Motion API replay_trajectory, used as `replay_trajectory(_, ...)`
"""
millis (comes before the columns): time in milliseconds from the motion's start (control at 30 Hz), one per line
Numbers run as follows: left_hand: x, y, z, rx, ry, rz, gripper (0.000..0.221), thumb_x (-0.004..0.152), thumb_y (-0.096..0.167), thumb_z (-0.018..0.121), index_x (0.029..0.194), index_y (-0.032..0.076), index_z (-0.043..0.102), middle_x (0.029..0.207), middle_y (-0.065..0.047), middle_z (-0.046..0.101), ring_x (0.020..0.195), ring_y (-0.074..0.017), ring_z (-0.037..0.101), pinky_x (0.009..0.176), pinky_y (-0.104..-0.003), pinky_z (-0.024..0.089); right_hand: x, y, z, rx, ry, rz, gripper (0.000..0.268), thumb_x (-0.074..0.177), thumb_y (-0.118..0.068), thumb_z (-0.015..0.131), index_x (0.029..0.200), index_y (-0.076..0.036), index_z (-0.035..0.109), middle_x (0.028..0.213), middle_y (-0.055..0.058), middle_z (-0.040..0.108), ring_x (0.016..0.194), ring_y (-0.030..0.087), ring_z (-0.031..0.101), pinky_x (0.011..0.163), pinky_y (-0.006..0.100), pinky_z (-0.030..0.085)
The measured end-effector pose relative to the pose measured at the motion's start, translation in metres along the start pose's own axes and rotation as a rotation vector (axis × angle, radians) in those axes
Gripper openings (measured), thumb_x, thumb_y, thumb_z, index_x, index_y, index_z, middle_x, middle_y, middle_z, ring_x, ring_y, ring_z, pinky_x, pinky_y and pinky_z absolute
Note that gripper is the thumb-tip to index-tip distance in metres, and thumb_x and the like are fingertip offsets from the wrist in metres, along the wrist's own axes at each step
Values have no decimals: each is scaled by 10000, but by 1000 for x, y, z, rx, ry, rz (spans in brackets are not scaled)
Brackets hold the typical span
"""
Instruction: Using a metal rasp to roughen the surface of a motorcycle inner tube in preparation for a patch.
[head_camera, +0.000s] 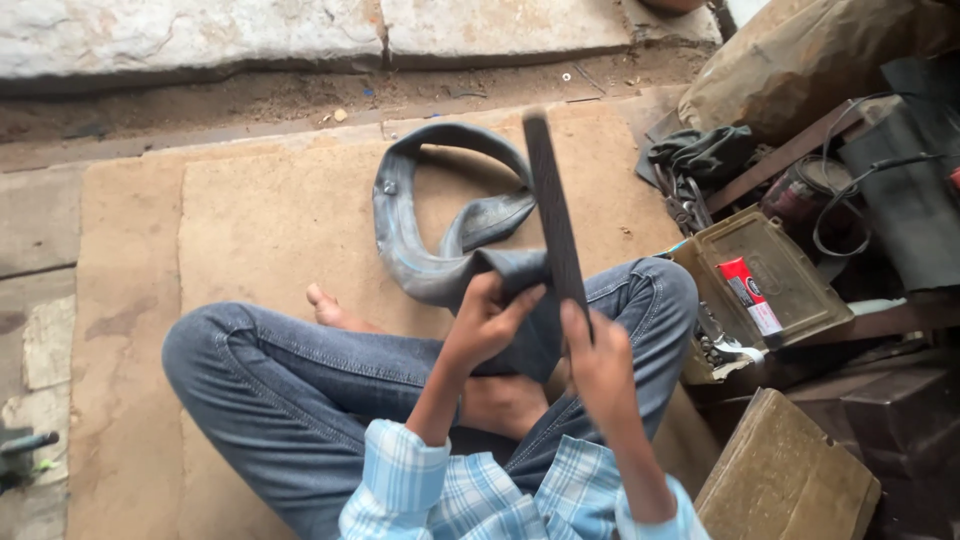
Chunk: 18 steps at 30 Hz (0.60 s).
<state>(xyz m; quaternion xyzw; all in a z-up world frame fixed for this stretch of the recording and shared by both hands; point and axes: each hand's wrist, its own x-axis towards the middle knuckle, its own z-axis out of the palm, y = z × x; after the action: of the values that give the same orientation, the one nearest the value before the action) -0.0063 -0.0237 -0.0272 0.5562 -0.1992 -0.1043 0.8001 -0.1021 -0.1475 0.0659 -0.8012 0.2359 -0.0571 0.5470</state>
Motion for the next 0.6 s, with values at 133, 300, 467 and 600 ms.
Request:
replay_trajectory(133,8,23,-2,-96,-1,102,117,992,93,700,1044,-10,717,878,20,719,781,-32,636,671,-189,504,18,4,2,157,-86,50,494,1011,-434,565,728,-29,578,492,32,493,356,91,459,344,270,359)
replay_trajectory(300,5,27,-11,-60,127,-32,142,969,55,718,1074,-40,726,854,17,694,700,-33,580,572,-188,431,-24,26,-3,137,-68,94,432,964,-398,567,722,-42,605,467,24,506,321,105,452,310,280,345)
replay_trajectory(467,5,23,-15,-160,35,-9,186,974,25,671,1147,-35,703,980,3,723,831,-40,641,690,-184,492,-48,82,-11,186,-140,106,472,988,-393,590,703,-17,591,460,31,504,341,95,472,336,266,376)
replay_trajectory(600,-1,-14,-13,-291,-143,-17,172,1024,0,659,1188,-44,683,1001,-6,696,907,-51,637,760,-198,508,-23,46,-5,166,-140,104,488,987,-405,599,697,-14,565,476,17,481,339,90,440,322,257,343)
